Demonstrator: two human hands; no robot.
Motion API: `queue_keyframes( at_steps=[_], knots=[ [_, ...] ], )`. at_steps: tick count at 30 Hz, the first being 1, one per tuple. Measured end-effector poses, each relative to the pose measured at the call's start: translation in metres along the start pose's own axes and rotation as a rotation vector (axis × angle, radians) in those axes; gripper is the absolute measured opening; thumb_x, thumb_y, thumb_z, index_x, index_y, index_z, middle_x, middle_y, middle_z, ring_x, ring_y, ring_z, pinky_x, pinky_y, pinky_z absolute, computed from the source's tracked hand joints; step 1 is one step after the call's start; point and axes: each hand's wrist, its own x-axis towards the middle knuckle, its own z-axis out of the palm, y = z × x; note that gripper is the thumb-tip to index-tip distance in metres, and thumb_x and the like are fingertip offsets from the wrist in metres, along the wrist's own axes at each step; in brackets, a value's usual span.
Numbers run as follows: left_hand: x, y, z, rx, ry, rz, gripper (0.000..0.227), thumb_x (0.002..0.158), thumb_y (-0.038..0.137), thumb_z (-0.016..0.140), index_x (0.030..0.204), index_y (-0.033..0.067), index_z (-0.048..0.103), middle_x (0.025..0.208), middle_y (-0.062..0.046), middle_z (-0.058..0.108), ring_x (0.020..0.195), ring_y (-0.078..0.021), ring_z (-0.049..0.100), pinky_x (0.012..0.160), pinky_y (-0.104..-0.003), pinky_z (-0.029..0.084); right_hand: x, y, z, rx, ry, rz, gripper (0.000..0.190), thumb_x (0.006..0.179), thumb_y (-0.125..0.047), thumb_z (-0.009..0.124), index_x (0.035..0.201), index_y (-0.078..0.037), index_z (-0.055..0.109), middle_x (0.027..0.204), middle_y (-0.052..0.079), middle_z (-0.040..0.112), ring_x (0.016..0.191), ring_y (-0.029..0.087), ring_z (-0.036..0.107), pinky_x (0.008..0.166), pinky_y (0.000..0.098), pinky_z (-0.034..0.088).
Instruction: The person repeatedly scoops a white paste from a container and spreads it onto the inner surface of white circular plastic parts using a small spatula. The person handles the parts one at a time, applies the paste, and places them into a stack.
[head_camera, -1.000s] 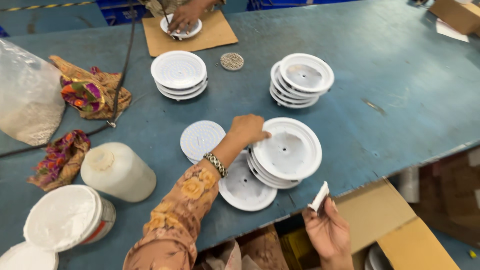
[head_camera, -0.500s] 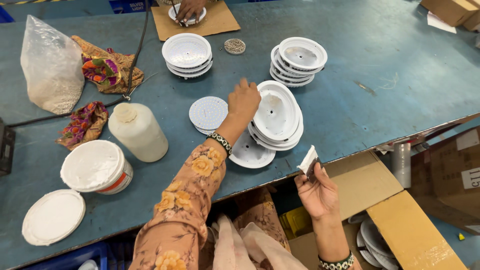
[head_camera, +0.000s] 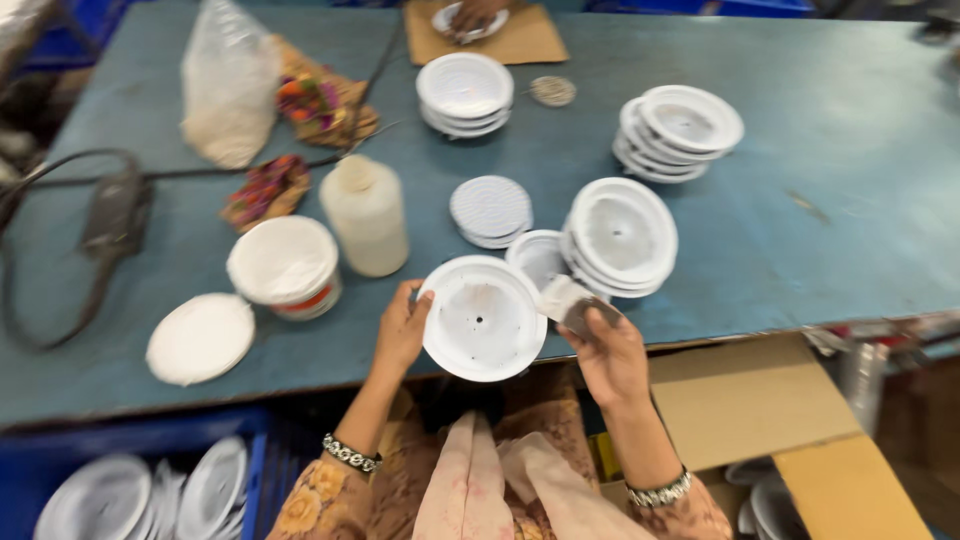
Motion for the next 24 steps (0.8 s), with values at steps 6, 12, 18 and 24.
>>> queue_keyframes(
  at_steps=[6, 12, 18, 24],
  knots=[
    [-0.024, -0.035, -0.019, -0.081, 0.052, -0.147, 0.034, 0.101, 0.032, 0.057, 0.124, 0.0079, 0.063, 0.077, -0.009, 0.07, 0.07, -0.0163, 0.065, 0.068, -0.032, 0.053, 0.016, 0.076, 0.066, -1.255, -0.352, -0.449, 0.025, 0.093, -0.002, 0.069, 0.116, -0.008, 0.076, 0.113, 0.009, 0.076, 0.099, 0.023, 0.075, 0.084, 0.0319, 0.058],
    [-0.027, -0.022, -0.02, -0.063, 0.014, -0.145, 0.035, 0.101, 0.031, 0.056, 0.126, 0.0085, 0.064, 0.078, -0.013, 0.069, 0.069, -0.022, 0.066, 0.066, -0.037, 0.053, 0.04, 0.098, 0.079, -1.546, -0.563, -0.641, 0.036, 0.085, 0.004, 0.069, 0.117, -0.011, 0.077, 0.116, 0.007, 0.075, 0.104, 0.029, 0.068, 0.093, 0.0377, 0.054],
    [-0.031, -0.007, -0.024, -0.058, 0.07, -0.172, 0.034, 0.102, 0.032, 0.052, 0.125, 0.0094, 0.064, 0.075, -0.016, 0.069, 0.067, -0.0268, 0.068, 0.066, -0.039, 0.052, 0.048, 0.116, 0.079, -1.678, -0.77, -0.774, 0.046, 0.075, 0.009, 0.062, 0.117, -0.006, 0.075, 0.119, 0.007, 0.074, 0.114, 0.025, 0.07, 0.105, 0.0422, 0.05],
    [-0.035, -0.012, -0.018, -0.058, 0.112, -0.192, 0.034, 0.102, 0.031, 0.052, 0.124, 0.0081, 0.065, 0.076, -0.017, 0.069, 0.067, -0.0288, 0.069, 0.065, -0.041, 0.052, 0.023, 0.127, 0.079, -1.762, -0.797, -0.544, 0.044, 0.077, 0.005, 0.065, 0.118, -0.009, 0.076, 0.116, 0.008, 0.075, 0.104, 0.03, 0.068, 0.096, 0.0375, 0.052]
  ],
)
